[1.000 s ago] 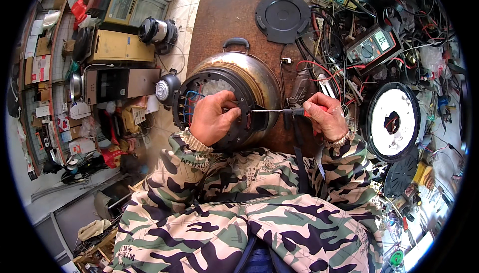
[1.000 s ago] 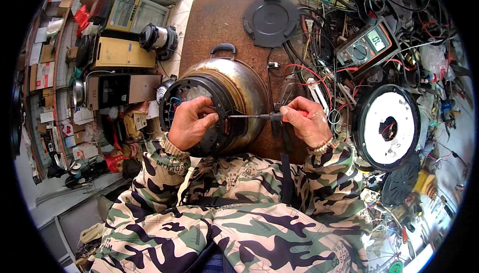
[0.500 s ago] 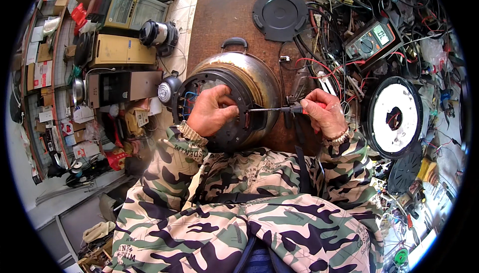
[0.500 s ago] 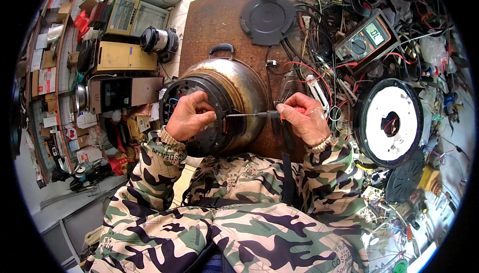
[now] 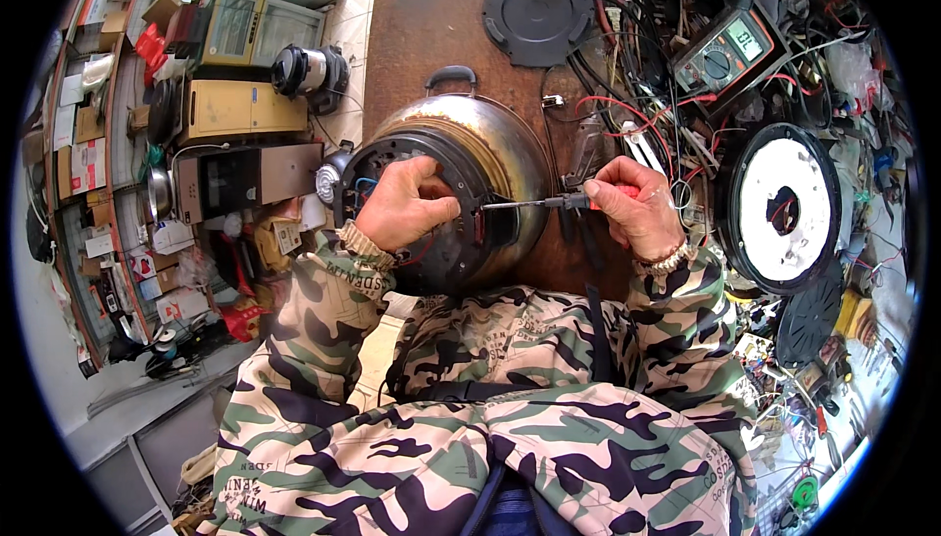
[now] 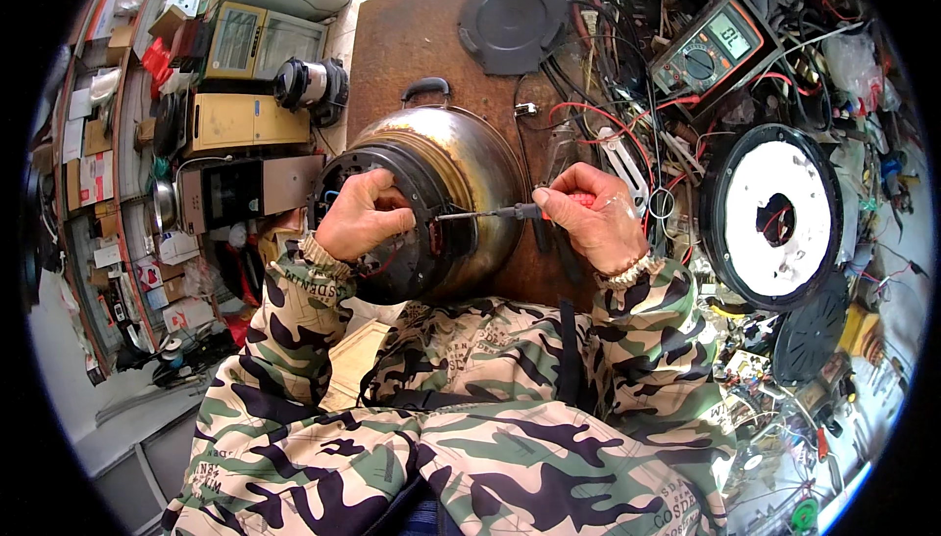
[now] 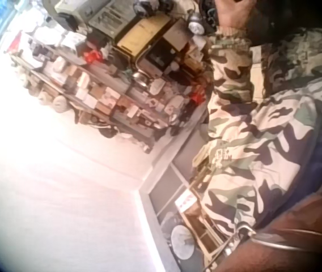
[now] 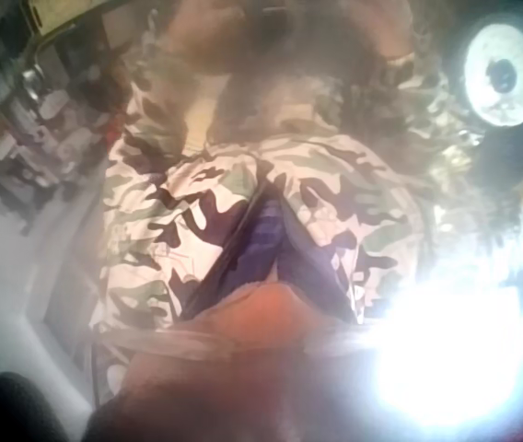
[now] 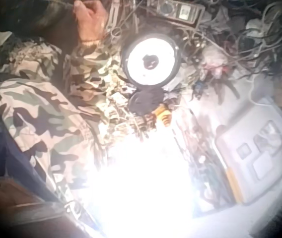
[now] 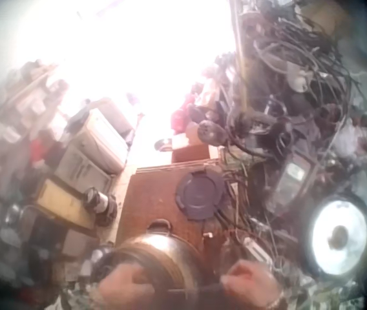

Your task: The person uses a screwdriver to adjust components inside a circular electronic device, likely a speaker or motor. They then retrieve small parts from a cabinet and continue working on the device's internal wiring.

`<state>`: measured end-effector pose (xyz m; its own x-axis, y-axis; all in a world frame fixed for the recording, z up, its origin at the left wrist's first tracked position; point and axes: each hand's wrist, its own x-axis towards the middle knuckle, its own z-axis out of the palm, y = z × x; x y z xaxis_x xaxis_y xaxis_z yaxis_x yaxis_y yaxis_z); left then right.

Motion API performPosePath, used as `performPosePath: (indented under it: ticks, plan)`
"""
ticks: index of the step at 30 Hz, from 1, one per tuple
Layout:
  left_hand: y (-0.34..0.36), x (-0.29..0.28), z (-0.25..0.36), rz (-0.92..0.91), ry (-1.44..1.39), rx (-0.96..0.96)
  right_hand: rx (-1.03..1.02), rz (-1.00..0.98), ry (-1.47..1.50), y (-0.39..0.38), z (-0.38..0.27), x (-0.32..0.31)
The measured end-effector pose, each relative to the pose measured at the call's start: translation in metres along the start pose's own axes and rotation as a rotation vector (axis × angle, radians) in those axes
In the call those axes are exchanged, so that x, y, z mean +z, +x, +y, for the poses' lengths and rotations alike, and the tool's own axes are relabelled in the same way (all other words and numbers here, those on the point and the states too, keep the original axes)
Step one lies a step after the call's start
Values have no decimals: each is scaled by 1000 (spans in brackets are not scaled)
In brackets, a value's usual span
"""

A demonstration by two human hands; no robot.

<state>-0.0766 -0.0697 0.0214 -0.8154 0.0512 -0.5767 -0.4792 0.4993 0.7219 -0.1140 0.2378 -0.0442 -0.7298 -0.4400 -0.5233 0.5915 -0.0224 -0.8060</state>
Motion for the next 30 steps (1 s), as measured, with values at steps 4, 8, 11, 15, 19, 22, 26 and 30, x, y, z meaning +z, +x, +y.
performPosePath:
  ticks: [4, 8, 11, 15, 19, 22, 26, 30]
  plan:
    - [1, 4, -2, 26, 24, 22, -8, 16, -5, -2, -1, 1]
    - [5, 3, -6, 20, 93, 55, -22, 11, -3, -2, 0, 0]
    - [4, 3, -7, 0, 38, 76, -15, 7, 18, -3, 4, 0]
    - [3, 2, -5, -39, 24, 74, -26, 20, 21, -4, 10, 0]
    - [5, 1, -9, -55, 7, 63, -9, 30, 33, -4, 10, 0]
    - [6, 1, -11, -56, -5, 71, -6, 36, 23, -4, 11, 0]
    - [6, 2, -16, -44, -53, 79, 2, 48, 15, -5, 7, 1]
    - [4, 2, -4, -64, -43, 50, -1, 44, 28, -5, 5, 2]
